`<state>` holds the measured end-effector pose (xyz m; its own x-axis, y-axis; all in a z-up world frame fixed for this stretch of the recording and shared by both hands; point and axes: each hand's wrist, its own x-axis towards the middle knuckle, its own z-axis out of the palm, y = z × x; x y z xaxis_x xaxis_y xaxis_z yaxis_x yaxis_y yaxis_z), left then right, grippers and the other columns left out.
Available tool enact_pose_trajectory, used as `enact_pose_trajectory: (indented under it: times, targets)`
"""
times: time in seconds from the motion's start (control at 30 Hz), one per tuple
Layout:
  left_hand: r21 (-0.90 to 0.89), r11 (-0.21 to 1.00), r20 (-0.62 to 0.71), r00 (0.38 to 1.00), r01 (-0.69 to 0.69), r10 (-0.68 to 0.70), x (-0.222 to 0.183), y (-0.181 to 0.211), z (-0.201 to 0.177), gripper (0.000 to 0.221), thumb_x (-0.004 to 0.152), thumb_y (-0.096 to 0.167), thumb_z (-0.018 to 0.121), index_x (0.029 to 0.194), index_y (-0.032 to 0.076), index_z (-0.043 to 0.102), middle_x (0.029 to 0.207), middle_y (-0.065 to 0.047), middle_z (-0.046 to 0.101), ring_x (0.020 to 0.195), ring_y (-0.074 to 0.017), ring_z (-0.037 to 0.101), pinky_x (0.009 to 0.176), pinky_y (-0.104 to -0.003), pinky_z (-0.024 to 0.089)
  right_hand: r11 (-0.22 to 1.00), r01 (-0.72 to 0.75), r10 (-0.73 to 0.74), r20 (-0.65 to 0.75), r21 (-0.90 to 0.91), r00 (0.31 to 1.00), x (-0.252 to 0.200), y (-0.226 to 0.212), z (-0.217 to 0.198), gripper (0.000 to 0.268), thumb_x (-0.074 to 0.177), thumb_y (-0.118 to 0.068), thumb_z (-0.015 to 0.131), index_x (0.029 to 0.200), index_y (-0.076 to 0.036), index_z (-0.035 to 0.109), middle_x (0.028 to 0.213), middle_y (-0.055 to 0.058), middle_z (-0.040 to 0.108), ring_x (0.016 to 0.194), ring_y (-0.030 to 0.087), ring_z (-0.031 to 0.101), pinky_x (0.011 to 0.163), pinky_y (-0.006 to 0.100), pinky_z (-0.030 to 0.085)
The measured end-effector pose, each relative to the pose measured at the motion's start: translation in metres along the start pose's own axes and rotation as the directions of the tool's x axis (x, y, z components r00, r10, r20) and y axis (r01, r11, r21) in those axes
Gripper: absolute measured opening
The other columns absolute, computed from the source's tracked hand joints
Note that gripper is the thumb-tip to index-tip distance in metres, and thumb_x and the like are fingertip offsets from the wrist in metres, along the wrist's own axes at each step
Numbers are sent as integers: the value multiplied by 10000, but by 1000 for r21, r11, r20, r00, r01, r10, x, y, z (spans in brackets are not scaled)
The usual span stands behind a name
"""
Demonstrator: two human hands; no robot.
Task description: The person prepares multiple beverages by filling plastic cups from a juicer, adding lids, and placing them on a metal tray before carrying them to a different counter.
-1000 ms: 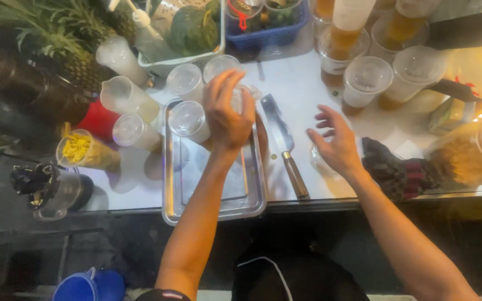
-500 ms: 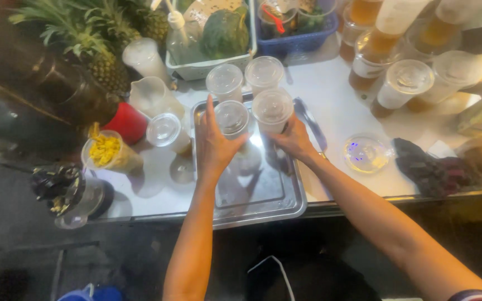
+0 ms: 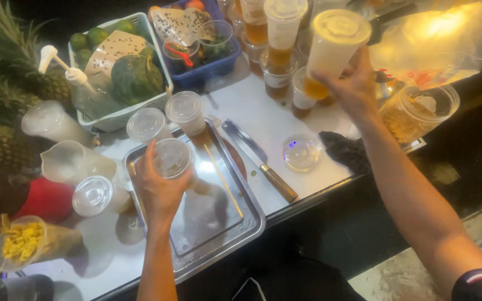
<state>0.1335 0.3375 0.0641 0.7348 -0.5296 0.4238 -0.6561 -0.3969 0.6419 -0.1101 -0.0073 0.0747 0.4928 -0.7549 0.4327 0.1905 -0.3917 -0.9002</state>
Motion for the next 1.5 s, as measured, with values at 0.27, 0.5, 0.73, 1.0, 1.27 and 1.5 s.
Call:
enact_pose_trajectory:
  times: [0.27, 0.5, 0.73, 1.0, 1.27, 1.5]
  targets:
    - [-383, 923, 308, 945, 15, 112, 37, 91, 8, 1000, 644, 159, 930, 1522, 118, 452, 1348, -148, 621, 1241, -285, 653, 1051, -391, 539, 921, 21, -130, -256, -389, 958, 54, 75, -70, 674, 910, -132, 916, 1411, -23, 479, 1326, 151, 709, 1195, 253, 740, 979, 370, 634]
    - [-423, 894, 258, 927, -147, 274, 57, 156, 90, 1038, 673, 216, 955, 1553, 120, 413, 1305, -164, 616, 1216, -293, 662, 1025, -391, 557, 943, 23, -118, -268, -332, 956, 58, 94, -66, 723, 885, -110, 896, 1422, -28, 419, 1330, 165, 696, 1219, 276, 727, 996, 380, 618]
    - [-479, 854, 134, 944, -205, 302, 86, 210, 195, 1052, 691, 265, 941, 1572, 142, 380, 1321, -168, 611, 1216, -318, 651, 1015, -421, 550, 935, 54, -146, -241, -351, 959, 34, 107, -70, 1018, 919, -134, 907, 1611, -57, 164, 1496, 255, 556, 1377, 346, 600, 1125, 447, 523]
    - [-395, 907, 204, 948, -147, 243, 113, 232, 262, 1025, 670, 334, 916, 1539, 193, 390, 1318, -120, 612, 1154, -308, 674, 941, -422, 561, 974, -68, 4, -282, -218, 959, -33, 72, -76, 856, 1057, -93, 740, 1678, -83, 151, 1472, 247, 551, 1345, 320, 599, 1104, 432, 519]
    - [-406, 889, 209, 925, -212, 317, 113, 228, 263, 1201, 610, 304, 990, 1581, 231, 287, 1361, -116, 587, 1237, -314, 632, 971, -422, 554, 993, -75, 50, -240, -97, 969, -59, 71, -94, 656, 1051, -57, 654, 1611, -39, 314, 1202, 166, 679, 978, 182, 713, 876, 316, 611]
    - [-522, 804, 123, 907, -285, 402, 92, 206, 246, 1411, 575, 346, 1019, 1620, 185, 85, 1466, -234, 447, 1317, -406, 511, 1087, -482, 457, 996, -94, 92, -266, 4, 960, -80, 51, -91, 592, 1066, -64, 621, 1598, -53, 362, 1185, 143, 685, 990, 173, 704, 854, 306, 600]
